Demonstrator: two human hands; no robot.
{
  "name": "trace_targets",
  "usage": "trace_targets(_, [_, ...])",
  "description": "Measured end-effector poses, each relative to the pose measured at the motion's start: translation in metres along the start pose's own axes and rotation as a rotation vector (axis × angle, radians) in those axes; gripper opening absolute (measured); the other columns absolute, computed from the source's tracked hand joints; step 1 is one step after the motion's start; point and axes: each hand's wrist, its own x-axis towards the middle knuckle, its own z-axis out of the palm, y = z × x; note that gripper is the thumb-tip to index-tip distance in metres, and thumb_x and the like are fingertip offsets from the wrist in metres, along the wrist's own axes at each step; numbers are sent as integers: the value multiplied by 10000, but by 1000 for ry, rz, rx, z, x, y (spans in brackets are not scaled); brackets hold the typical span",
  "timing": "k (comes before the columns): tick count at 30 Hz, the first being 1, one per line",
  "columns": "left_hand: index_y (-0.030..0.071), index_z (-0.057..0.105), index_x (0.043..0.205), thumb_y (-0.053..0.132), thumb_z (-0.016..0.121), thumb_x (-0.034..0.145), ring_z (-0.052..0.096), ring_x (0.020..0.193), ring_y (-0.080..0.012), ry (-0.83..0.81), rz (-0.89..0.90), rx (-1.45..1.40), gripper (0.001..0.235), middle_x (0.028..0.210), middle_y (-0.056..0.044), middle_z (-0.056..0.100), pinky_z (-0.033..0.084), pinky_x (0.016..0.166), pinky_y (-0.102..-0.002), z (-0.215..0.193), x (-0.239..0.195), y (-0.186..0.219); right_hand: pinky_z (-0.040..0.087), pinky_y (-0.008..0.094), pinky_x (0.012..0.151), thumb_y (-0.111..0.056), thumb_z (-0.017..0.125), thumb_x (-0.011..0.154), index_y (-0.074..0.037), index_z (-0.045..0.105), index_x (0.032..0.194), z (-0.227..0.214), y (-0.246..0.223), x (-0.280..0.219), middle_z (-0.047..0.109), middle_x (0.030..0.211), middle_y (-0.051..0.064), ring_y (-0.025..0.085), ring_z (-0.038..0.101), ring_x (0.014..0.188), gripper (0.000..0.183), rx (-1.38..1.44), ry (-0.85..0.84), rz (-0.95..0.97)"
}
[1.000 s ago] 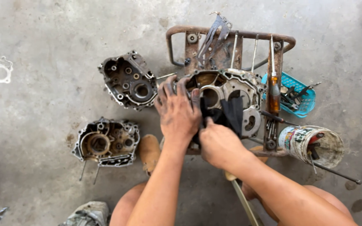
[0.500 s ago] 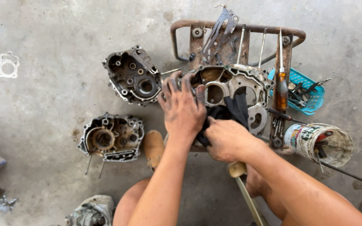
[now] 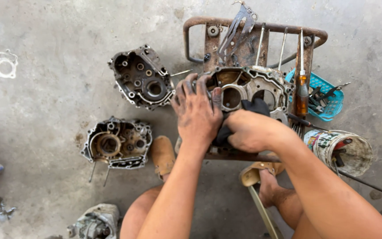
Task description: Disassembling and cleaning motorcycle engine components using a screwdriver and a cloth
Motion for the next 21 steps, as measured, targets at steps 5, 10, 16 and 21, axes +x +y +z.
trace_targets(5, [180,580,1244,416,480,1014,490,1269,-397,-77,-116,-163,344,1254,-121,536,446,976,-596,-13,8,-2,512,580,1002,-120,653,753,-20,770,1039,-35,-13,-28,709,1127,264,500,640,1150,325,65,264,-100])
trace_targets(10, [192,591,1230,395,580,958,501,1251,-384,-108,-101,-129,339,1244,-99,535,469,946,-592,-21,9,-8,519,558,1005,-134,691,755,-31,793,994,-11,-1,-14,771,1021,227,434,689,1104,279,-7,247,-69])
trace_targets(16, [192,540,1314,428,598,941,498,1291,-345,-92,-21,16,446,1279,-92,528,468,984,-542,0,6,-7,616,495,786,-298,786,669,-131,788,808,52,29,30,763,823,93,327,763,849,217,-423,232,-109])
trace_targets(21, [188,549,1318,430,589,942,496,1285,-336,-73,-7,54,449,1267,-93,539,456,979,-533,-1,6,-7,629,514,704,-132,662,698,-84,782,802,34,12,19,770,780,148,389,769,799,166,-433,153,-115])
